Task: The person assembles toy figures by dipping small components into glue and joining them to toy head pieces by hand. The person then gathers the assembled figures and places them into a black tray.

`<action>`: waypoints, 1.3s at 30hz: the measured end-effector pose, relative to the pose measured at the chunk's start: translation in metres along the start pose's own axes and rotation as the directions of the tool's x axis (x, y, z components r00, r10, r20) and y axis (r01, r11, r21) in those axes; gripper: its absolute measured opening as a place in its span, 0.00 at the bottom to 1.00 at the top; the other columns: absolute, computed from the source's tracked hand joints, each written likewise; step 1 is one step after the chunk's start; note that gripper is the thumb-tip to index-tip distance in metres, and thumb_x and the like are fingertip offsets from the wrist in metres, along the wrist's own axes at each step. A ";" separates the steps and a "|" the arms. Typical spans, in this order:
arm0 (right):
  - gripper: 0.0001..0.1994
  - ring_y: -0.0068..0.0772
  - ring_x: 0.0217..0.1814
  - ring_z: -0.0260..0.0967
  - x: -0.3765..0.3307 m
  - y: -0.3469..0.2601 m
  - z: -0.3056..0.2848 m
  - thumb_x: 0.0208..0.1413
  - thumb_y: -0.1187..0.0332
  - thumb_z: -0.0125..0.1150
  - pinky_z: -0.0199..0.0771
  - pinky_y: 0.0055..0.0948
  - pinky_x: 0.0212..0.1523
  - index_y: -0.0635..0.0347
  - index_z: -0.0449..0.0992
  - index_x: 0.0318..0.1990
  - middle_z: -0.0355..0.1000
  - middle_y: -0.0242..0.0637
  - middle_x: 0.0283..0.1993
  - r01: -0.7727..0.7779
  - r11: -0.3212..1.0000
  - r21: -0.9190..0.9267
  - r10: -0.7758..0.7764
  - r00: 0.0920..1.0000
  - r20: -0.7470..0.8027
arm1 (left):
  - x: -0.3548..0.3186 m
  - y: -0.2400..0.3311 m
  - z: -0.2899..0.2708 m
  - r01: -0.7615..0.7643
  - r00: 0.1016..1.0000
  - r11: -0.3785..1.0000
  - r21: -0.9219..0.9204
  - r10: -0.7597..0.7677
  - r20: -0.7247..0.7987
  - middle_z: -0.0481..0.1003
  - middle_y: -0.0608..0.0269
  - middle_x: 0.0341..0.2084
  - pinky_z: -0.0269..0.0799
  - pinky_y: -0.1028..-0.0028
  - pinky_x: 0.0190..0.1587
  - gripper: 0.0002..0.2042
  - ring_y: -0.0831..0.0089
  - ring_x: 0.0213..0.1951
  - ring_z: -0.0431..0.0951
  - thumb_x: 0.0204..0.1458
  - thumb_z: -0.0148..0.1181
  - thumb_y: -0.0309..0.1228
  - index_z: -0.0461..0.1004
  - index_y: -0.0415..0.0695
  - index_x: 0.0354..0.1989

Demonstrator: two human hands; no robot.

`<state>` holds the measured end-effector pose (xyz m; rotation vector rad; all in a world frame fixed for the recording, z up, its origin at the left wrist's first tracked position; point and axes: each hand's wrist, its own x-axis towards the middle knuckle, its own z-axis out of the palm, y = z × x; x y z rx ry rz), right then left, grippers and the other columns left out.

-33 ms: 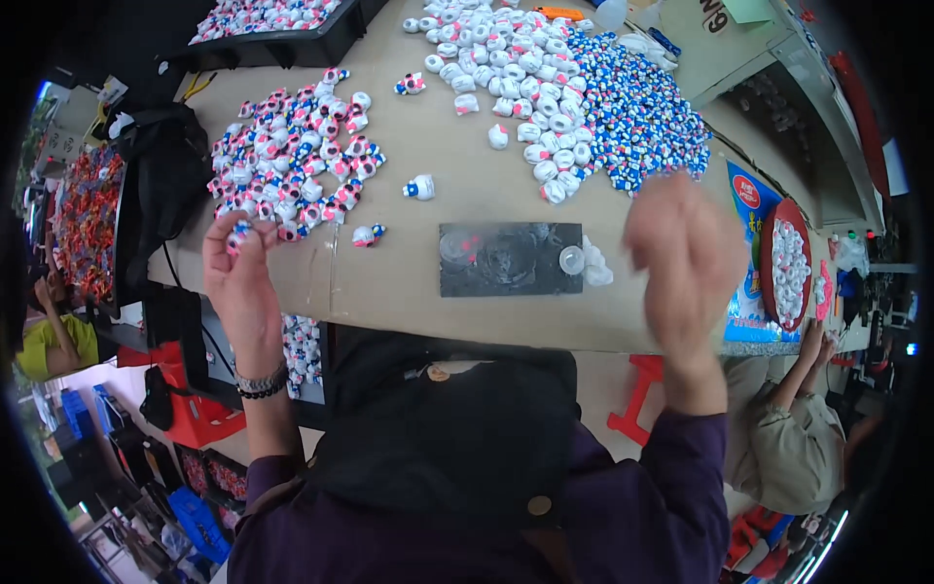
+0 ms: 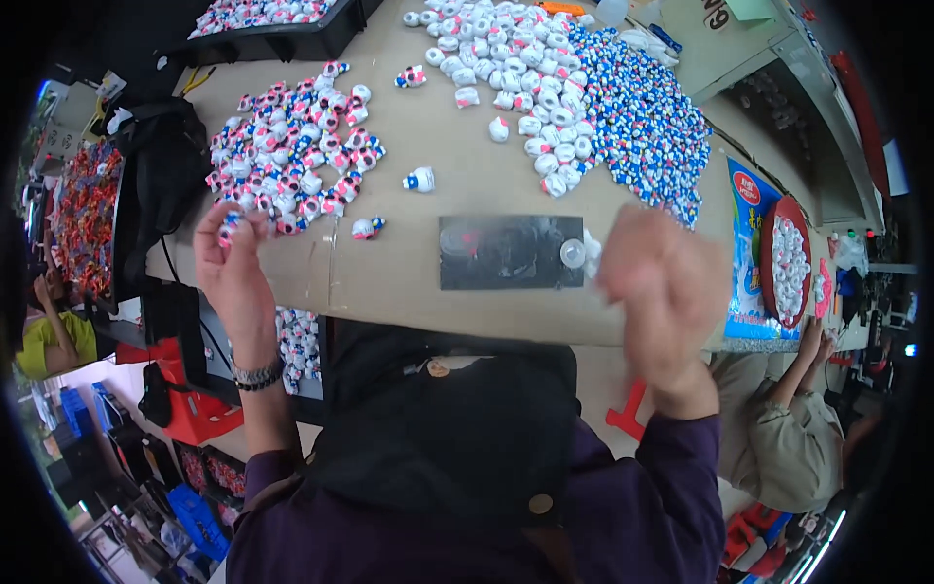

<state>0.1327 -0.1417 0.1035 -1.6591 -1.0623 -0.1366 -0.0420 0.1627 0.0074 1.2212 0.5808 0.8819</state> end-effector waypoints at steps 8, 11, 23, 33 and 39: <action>0.23 0.47 0.51 0.66 -0.023 -0.014 0.137 0.46 0.77 0.66 0.68 0.38 0.48 0.64 0.68 0.52 0.66 0.47 0.51 -0.085 0.995 0.049 0.054 0.889 0.455 | 0.039 -0.003 -0.045 -0.445 0.866 0.687 0.574 0.493 0.082 0.72 0.52 0.49 0.63 0.69 0.58 0.18 0.65 0.53 0.71 0.59 0.56 0.31 0.64 0.34 0.54; 0.36 0.56 0.66 0.52 -0.026 -0.008 0.167 0.43 0.78 0.67 0.57 0.46 0.62 0.62 0.58 0.62 0.53 0.52 0.64 -0.035 0.999 -0.034 0.046 0.912 0.408 | 0.049 -0.004 -0.066 -0.404 0.895 0.677 0.615 0.432 0.112 0.72 0.50 0.50 0.63 0.71 0.57 0.19 0.66 0.53 0.71 0.59 0.56 0.32 0.64 0.33 0.54; 0.50 0.73 0.69 0.39 -0.004 0.018 0.237 0.35 0.66 0.76 0.42 0.62 0.66 0.63 0.50 0.65 0.38 0.63 0.69 -0.019 0.924 -0.382 0.127 0.957 0.260 | 0.082 -0.015 -0.060 -0.309 0.947 0.734 0.605 0.295 0.126 0.73 0.47 0.47 0.68 0.70 0.49 0.20 0.63 0.47 0.75 0.60 0.53 0.39 0.65 0.34 0.52; 0.46 0.76 0.69 0.35 0.016 0.031 0.271 0.36 0.59 0.76 0.42 0.63 0.67 0.61 0.58 0.64 0.39 0.59 0.71 -0.002 0.894 -0.448 0.104 0.974 0.203 | 0.082 -0.035 -0.040 -0.327 0.938 0.764 0.557 0.336 0.089 0.70 0.40 0.50 0.60 0.63 0.57 0.25 0.55 0.54 0.68 0.60 0.51 0.43 0.60 0.33 0.54; 0.39 0.73 0.70 0.35 0.030 0.040 0.285 0.37 0.60 0.76 0.46 0.59 0.67 0.60 0.65 0.60 0.46 0.56 0.69 -0.041 0.906 -0.422 0.104 0.986 0.127 | 0.091 -0.039 -0.024 -0.255 0.956 0.880 0.400 0.293 -0.035 0.68 0.43 0.51 0.58 0.64 0.58 0.24 0.57 0.55 0.66 0.60 0.51 0.43 0.61 0.33 0.54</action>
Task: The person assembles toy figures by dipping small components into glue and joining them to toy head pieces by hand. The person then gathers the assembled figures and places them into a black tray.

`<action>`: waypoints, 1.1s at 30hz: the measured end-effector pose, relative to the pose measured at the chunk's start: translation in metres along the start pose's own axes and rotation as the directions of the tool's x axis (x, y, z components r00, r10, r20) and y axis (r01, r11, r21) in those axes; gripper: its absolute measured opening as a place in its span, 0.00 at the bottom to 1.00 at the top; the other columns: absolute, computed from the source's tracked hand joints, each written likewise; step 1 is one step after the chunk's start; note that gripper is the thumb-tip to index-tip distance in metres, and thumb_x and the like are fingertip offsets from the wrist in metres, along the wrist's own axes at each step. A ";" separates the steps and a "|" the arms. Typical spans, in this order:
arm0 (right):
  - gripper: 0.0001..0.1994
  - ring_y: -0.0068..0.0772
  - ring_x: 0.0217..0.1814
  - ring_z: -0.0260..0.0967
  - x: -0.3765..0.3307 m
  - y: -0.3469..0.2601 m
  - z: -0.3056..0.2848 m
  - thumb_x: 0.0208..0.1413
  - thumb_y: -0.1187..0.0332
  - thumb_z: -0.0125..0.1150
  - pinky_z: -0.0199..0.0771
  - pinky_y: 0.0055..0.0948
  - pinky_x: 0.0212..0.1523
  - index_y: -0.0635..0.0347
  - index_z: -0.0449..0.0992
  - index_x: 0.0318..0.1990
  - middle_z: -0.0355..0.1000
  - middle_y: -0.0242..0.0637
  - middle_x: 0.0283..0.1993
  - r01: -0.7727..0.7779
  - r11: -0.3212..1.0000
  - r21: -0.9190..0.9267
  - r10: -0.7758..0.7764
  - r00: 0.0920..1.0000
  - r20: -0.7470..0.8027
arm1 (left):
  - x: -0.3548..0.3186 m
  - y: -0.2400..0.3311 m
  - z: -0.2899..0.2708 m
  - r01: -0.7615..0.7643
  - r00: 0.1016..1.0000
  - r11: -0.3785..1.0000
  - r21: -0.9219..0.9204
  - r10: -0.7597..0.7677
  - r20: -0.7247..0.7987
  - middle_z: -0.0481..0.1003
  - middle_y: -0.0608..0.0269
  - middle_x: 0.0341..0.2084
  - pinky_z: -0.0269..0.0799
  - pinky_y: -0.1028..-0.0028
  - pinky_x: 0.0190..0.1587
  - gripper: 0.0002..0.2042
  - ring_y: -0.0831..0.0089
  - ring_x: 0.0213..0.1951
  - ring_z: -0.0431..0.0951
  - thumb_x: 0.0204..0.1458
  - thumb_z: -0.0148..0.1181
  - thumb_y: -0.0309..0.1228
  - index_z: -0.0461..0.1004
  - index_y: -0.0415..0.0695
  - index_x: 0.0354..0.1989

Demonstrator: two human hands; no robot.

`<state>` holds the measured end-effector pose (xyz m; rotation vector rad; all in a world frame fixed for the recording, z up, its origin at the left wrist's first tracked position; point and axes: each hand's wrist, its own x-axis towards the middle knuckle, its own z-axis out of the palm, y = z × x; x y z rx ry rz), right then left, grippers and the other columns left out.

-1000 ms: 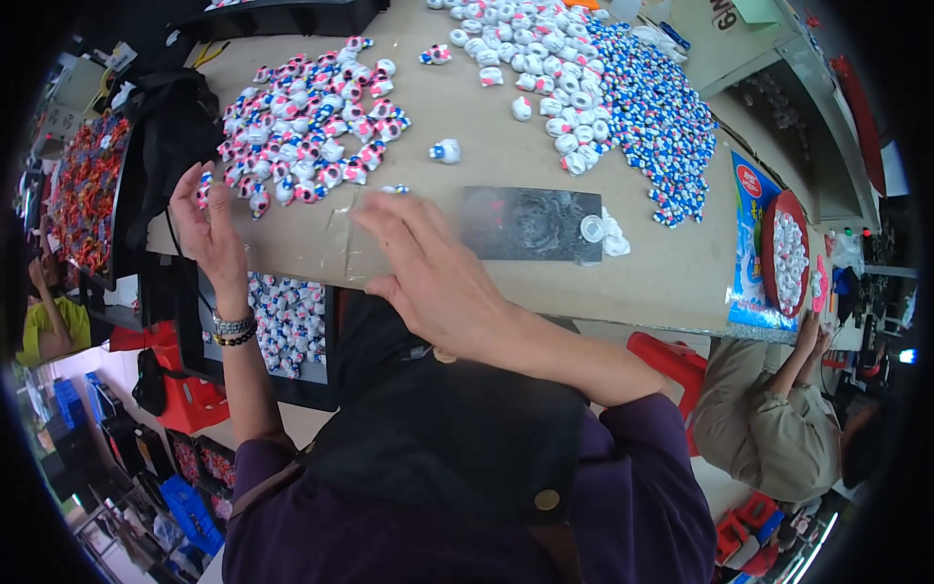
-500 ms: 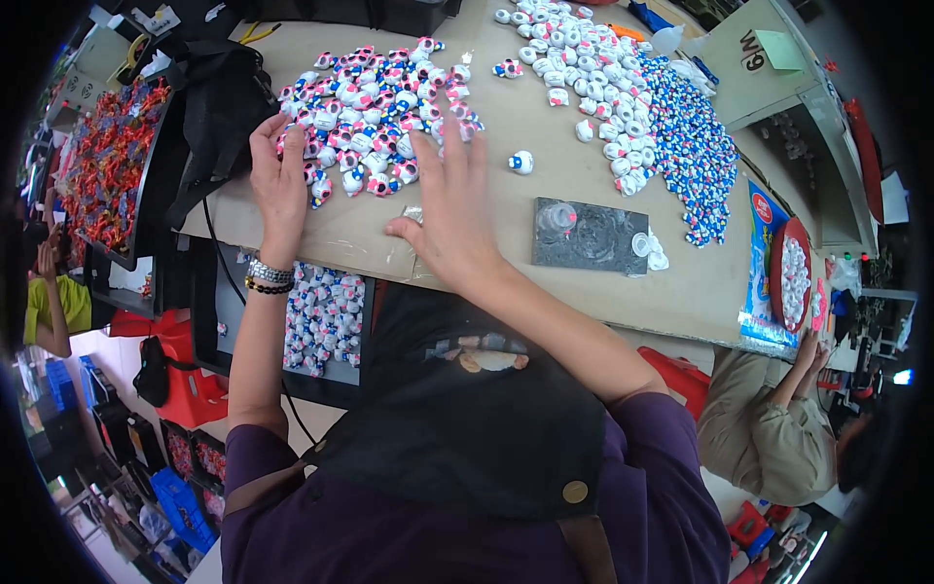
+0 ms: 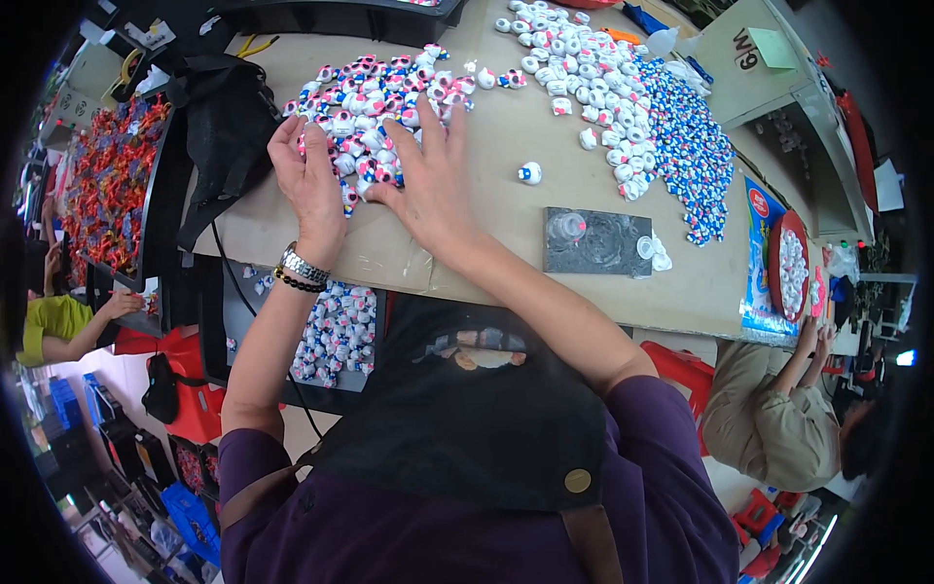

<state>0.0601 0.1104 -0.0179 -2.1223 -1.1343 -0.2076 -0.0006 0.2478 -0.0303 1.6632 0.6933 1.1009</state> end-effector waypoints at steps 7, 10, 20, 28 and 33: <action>0.29 0.65 0.72 0.37 0.021 0.010 0.015 0.44 0.61 0.71 0.45 0.53 0.68 0.58 0.71 0.55 0.53 0.55 0.67 -0.104 0.989 0.105 0.120 0.980 -0.158 | 0.011 -0.007 0.027 0.020 0.998 0.996 -0.087 -0.025 -0.059 0.67 0.45 0.51 0.61 0.66 0.56 0.24 0.60 0.54 0.67 0.60 0.52 0.42 0.61 0.32 0.53; 0.25 0.66 0.71 0.37 0.028 0.009 0.022 0.47 0.61 0.68 0.44 0.54 0.68 0.60 0.74 0.53 0.53 0.55 0.67 -0.141 0.973 0.183 0.181 0.956 -0.229 | 0.010 -0.002 0.034 0.059 0.995 0.985 -0.161 -0.072 -0.076 0.68 0.46 0.50 0.64 0.68 0.54 0.24 0.62 0.51 0.69 0.60 0.52 0.41 0.62 0.32 0.53; 0.16 0.30 0.57 0.64 0.044 0.007 0.031 0.54 0.70 0.62 0.64 0.28 0.55 0.60 0.76 0.51 0.68 0.41 0.55 -0.141 0.700 0.700 0.430 0.866 -0.256 | -0.003 0.019 0.049 0.205 0.942 0.826 -0.524 -0.313 -0.125 0.71 0.60 0.42 0.66 0.76 0.49 0.18 0.76 0.44 0.70 0.62 0.52 0.38 0.66 0.34 0.51; 0.16 0.25 0.52 0.67 0.044 -0.002 0.027 0.53 0.76 0.61 0.67 0.22 0.51 0.64 0.75 0.51 0.71 0.36 0.51 -0.103 0.088 0.991 0.612 0.791 0.028 | -0.008 0.012 0.042 0.201 0.950 0.776 -0.598 -0.304 -0.074 0.71 0.60 0.45 0.66 0.76 0.51 0.19 0.77 0.46 0.70 0.61 0.55 0.38 0.66 0.34 0.51; 0.20 0.29 0.58 0.65 0.038 0.002 0.028 0.48 0.80 0.62 0.66 0.24 0.55 0.63 0.74 0.52 0.68 0.40 0.55 -0.139 0.271 0.952 0.547 0.836 -0.034 | -0.015 0.021 0.041 0.280 0.927 0.748 -0.601 -0.374 -0.033 0.71 0.59 0.45 0.67 0.77 0.49 0.17 0.77 0.45 0.71 0.60 0.57 0.33 0.65 0.35 0.51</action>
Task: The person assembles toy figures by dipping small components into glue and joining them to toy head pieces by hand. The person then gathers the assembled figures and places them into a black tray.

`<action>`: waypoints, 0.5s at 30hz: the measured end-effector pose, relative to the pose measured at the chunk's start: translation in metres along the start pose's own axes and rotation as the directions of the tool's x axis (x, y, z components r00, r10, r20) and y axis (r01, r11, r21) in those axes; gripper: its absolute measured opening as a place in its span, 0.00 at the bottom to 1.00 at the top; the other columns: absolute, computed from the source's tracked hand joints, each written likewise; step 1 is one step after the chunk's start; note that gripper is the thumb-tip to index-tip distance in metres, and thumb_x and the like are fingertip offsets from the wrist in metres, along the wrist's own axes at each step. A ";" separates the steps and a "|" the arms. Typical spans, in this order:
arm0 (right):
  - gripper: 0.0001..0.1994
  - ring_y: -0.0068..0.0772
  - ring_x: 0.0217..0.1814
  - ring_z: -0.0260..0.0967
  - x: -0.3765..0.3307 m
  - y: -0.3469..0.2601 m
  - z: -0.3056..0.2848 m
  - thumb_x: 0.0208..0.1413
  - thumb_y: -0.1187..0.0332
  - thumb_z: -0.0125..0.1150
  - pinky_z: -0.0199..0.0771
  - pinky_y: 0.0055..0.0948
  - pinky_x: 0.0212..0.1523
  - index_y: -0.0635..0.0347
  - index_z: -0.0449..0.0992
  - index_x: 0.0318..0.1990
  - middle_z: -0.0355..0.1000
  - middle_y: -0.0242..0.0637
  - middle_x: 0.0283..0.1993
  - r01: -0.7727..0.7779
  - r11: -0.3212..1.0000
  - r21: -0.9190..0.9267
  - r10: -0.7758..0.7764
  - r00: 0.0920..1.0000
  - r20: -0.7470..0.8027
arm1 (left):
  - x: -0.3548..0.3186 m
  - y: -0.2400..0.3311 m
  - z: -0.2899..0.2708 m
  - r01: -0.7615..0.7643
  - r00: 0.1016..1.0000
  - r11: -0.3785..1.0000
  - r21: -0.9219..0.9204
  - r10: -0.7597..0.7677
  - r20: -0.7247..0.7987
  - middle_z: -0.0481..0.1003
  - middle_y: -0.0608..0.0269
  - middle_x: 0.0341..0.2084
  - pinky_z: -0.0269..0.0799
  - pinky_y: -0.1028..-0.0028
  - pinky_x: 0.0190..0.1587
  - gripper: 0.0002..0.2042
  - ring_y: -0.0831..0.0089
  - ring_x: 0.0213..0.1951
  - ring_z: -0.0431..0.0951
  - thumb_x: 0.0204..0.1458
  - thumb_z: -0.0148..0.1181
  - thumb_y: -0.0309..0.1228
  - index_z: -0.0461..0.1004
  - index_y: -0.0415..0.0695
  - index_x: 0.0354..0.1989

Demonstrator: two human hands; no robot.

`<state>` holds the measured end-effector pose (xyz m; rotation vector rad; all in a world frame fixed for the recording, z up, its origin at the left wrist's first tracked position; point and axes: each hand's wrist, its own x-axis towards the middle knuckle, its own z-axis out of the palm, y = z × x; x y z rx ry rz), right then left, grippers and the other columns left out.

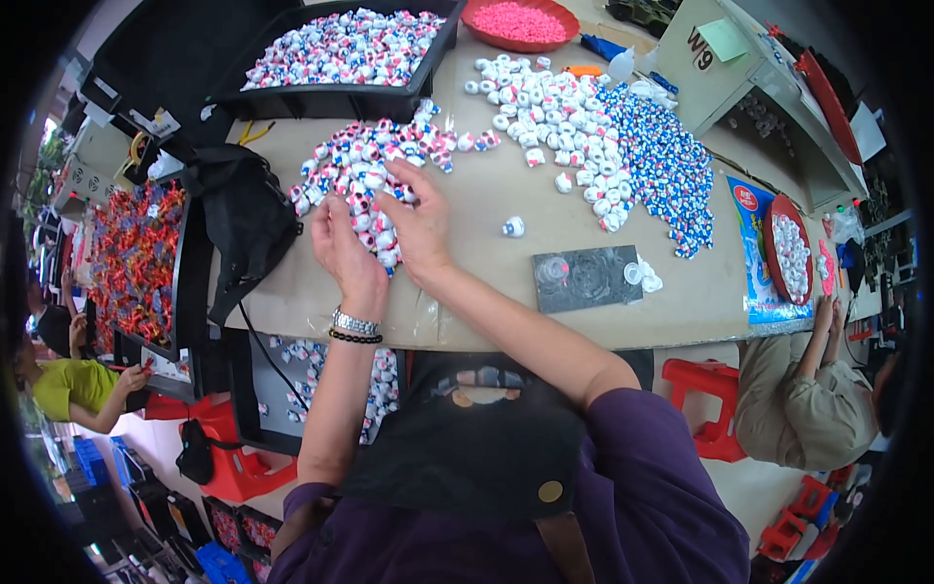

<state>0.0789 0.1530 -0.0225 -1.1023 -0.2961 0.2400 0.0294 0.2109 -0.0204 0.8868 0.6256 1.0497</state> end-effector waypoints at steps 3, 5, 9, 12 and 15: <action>0.22 0.27 0.57 0.65 0.001 -0.008 0.005 0.51 0.84 0.57 0.68 0.25 0.55 0.69 0.69 0.57 0.67 0.42 0.58 -0.090 0.991 0.100 0.091 0.996 -0.001 | 0.004 0.000 0.000 0.025 1.000 0.999 -0.041 -0.024 0.020 0.71 0.59 0.45 0.68 0.77 0.49 0.16 0.77 0.45 0.71 0.59 0.57 0.32 0.66 0.35 0.50; 0.22 0.29 0.59 0.63 -0.001 -0.013 0.008 0.49 0.84 0.60 0.67 0.25 0.57 0.67 0.72 0.54 0.67 0.40 0.56 -0.213 0.946 0.245 0.225 0.974 -0.021 | -0.002 -0.001 -0.003 0.056 0.998 0.995 -0.087 -0.052 0.039 0.72 0.59 0.44 0.69 0.77 0.49 0.15 0.77 0.46 0.72 0.58 0.58 0.30 0.67 0.36 0.49; 0.19 0.29 0.49 0.70 0.006 -0.019 0.013 0.50 0.85 0.58 0.72 0.28 0.51 0.68 0.73 0.52 0.70 0.40 0.52 -0.274 0.880 0.389 0.283 0.958 0.034 | -0.002 0.002 0.000 0.153 0.987 0.967 -0.206 -0.137 0.088 0.74 0.59 0.43 0.73 0.76 0.45 0.15 0.75 0.43 0.75 0.58 0.58 0.31 0.67 0.37 0.50; 0.17 0.29 0.45 0.72 0.009 -0.021 0.017 0.49 0.85 0.57 0.75 0.27 0.48 0.69 0.73 0.49 0.71 0.40 0.48 -0.287 0.860 0.423 0.301 0.953 0.035 | -0.005 0.005 0.006 0.179 0.984 0.946 -0.269 -0.176 0.036 0.75 0.59 0.43 0.75 0.75 0.45 0.15 0.74 0.43 0.76 0.59 0.58 0.32 0.68 0.38 0.49; 0.17 0.29 0.46 0.72 0.017 -0.026 0.021 0.48 0.87 0.56 0.75 0.28 0.49 0.69 0.74 0.48 0.72 0.41 0.47 -0.298 0.827 0.476 0.322 0.946 0.032 | -0.003 0.011 0.015 0.176 0.984 0.931 -0.318 -0.178 0.024 0.75 0.60 0.43 0.75 0.74 0.46 0.15 0.74 0.45 0.76 0.59 0.58 0.33 0.69 0.39 0.50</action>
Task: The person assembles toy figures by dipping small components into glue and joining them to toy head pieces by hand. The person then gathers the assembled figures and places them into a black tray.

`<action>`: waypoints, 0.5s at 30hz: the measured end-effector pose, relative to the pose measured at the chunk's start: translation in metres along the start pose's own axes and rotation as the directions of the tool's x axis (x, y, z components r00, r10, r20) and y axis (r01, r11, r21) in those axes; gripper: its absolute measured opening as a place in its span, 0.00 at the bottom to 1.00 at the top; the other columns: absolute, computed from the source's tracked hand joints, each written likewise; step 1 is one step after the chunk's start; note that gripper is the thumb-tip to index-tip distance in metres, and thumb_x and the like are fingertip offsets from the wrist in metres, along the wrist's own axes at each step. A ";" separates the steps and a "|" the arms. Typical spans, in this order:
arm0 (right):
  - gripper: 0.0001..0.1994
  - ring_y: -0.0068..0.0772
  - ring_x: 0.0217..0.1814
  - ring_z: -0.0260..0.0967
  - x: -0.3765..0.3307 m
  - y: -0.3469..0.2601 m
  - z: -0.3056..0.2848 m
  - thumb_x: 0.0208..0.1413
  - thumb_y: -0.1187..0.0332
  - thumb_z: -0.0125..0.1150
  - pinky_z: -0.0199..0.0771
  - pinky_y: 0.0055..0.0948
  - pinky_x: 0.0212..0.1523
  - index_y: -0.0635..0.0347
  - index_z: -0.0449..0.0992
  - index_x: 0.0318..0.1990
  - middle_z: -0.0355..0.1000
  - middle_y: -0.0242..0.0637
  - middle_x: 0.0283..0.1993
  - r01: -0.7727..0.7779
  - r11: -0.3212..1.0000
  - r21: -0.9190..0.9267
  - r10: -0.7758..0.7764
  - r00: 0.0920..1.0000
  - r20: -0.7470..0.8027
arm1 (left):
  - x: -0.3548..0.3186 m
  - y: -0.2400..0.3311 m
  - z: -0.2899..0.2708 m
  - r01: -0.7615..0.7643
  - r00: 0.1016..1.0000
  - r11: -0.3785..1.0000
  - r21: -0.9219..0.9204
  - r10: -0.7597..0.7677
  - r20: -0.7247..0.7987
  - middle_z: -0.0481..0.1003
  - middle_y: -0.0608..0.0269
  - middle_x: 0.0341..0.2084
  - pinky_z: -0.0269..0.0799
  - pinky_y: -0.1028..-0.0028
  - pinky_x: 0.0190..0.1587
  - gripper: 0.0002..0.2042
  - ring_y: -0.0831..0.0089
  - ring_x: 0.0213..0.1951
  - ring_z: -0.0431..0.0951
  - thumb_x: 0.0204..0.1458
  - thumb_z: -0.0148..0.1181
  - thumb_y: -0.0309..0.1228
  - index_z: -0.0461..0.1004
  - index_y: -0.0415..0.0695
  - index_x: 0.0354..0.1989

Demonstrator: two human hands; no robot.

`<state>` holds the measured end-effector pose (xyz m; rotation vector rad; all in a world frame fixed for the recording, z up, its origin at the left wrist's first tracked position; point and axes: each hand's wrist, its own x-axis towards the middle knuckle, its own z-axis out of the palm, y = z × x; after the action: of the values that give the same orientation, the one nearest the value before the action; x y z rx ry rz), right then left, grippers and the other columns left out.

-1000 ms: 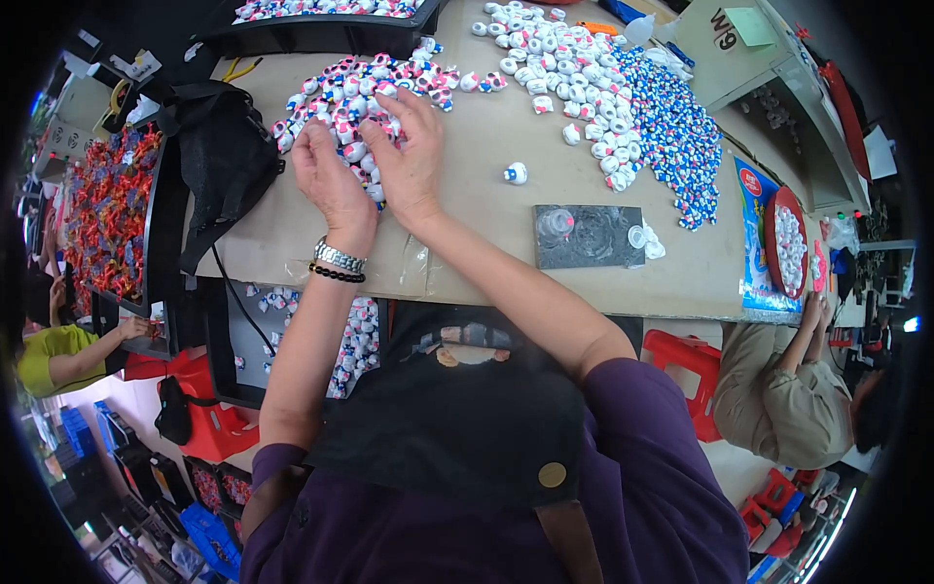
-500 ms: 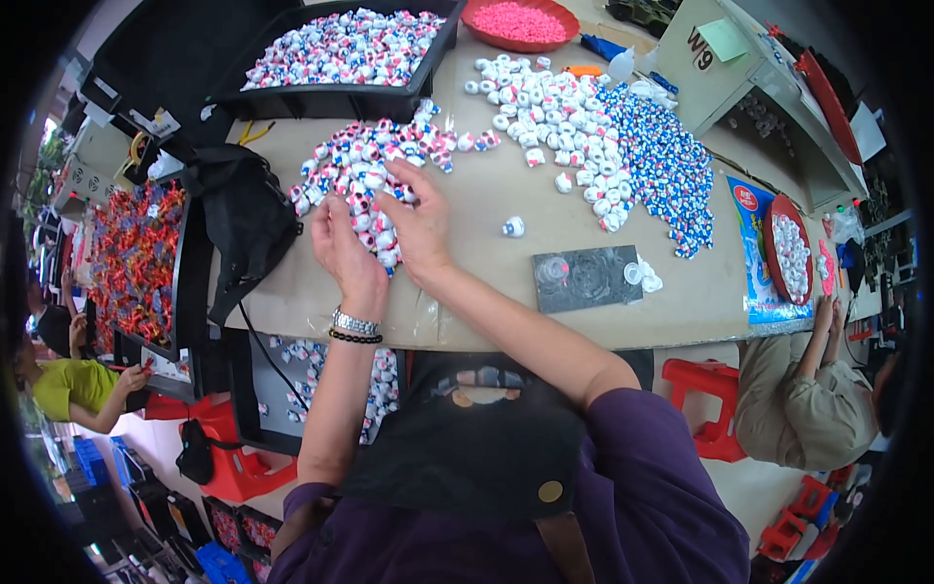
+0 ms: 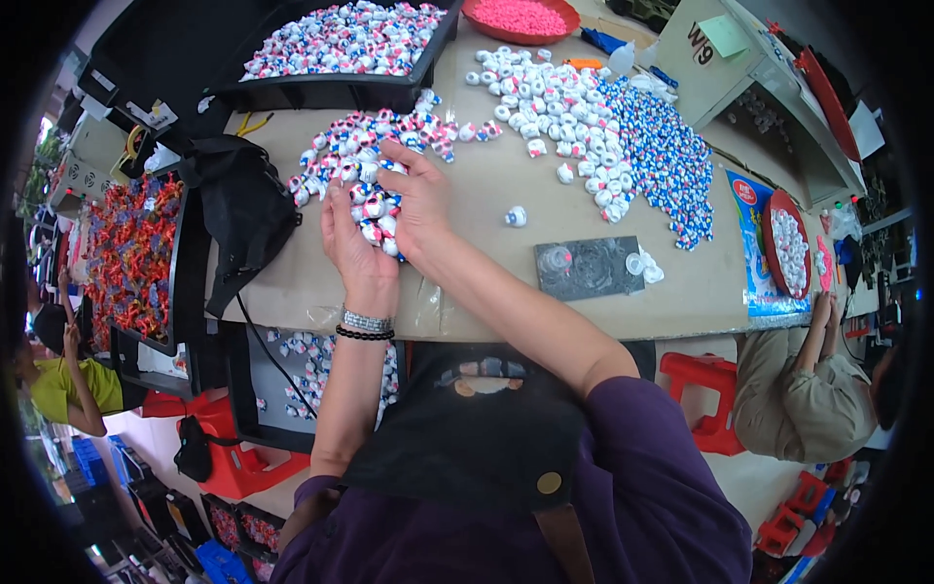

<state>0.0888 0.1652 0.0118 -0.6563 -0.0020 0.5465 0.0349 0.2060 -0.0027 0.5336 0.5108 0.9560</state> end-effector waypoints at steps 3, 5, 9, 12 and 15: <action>0.21 0.34 0.50 0.70 0.003 -0.008 0.010 0.48 0.86 0.54 0.72 0.31 0.52 0.70 0.71 0.53 0.70 0.44 0.51 0.022 0.996 -0.085 -0.022 1.000 -0.005 | 0.004 0.005 0.014 0.001 1.000 1.000 -0.025 -0.001 0.005 0.74 0.60 0.43 0.76 0.74 0.45 0.15 0.73 0.44 0.77 0.59 0.57 0.33 0.69 0.39 0.50; 0.21 0.35 0.49 0.71 0.017 -0.014 0.019 0.49 0.86 0.54 0.74 0.32 0.51 0.71 0.70 0.53 0.70 0.45 0.50 0.036 0.997 -0.073 -0.034 0.999 0.025 | 0.012 0.010 0.030 -0.014 0.999 1.000 -0.024 0.015 0.043 0.74 0.61 0.42 0.77 0.74 0.43 0.15 0.73 0.43 0.77 0.59 0.57 0.33 0.69 0.39 0.50; 0.20 0.36 0.45 0.71 0.062 -0.026 0.062 0.47 0.88 0.55 0.76 0.31 0.43 0.72 0.72 0.50 0.70 0.47 0.48 0.066 0.996 0.053 -0.071 0.993 0.096 | 0.056 0.031 0.073 -0.059 0.985 0.997 -0.051 0.066 0.162 0.75 0.62 0.35 0.78 0.73 0.36 0.13 0.74 0.35 0.78 0.59 0.56 0.32 0.69 0.37 0.47; 0.17 0.35 0.46 0.71 0.129 -0.040 0.107 0.50 0.76 0.59 0.76 0.36 0.41 0.67 0.73 0.49 0.71 0.44 0.46 0.079 0.991 0.107 -0.086 0.994 0.063 | 0.125 0.033 0.122 -0.054 0.983 0.996 -0.067 0.065 0.172 0.76 0.55 0.36 0.79 0.69 0.37 0.08 0.68 0.37 0.80 0.60 0.52 0.28 0.69 0.36 0.41; 0.22 0.44 0.41 0.71 0.192 -0.029 0.171 0.45 0.60 0.63 0.71 0.43 0.35 0.64 0.73 0.47 0.72 0.47 0.44 -0.318 0.948 -0.016 0.313 0.921 0.234 | 0.256 0.072 0.117 0.108 0.895 0.992 0.059 -0.123 0.428 0.73 0.57 0.48 0.62 0.47 0.56 0.25 0.62 0.54 0.69 0.57 0.51 0.53 0.66 0.54 0.58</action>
<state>0.2384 0.3376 0.1332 -0.5696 -0.1131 0.9334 0.1861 0.4367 0.0874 0.7163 0.1550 0.6864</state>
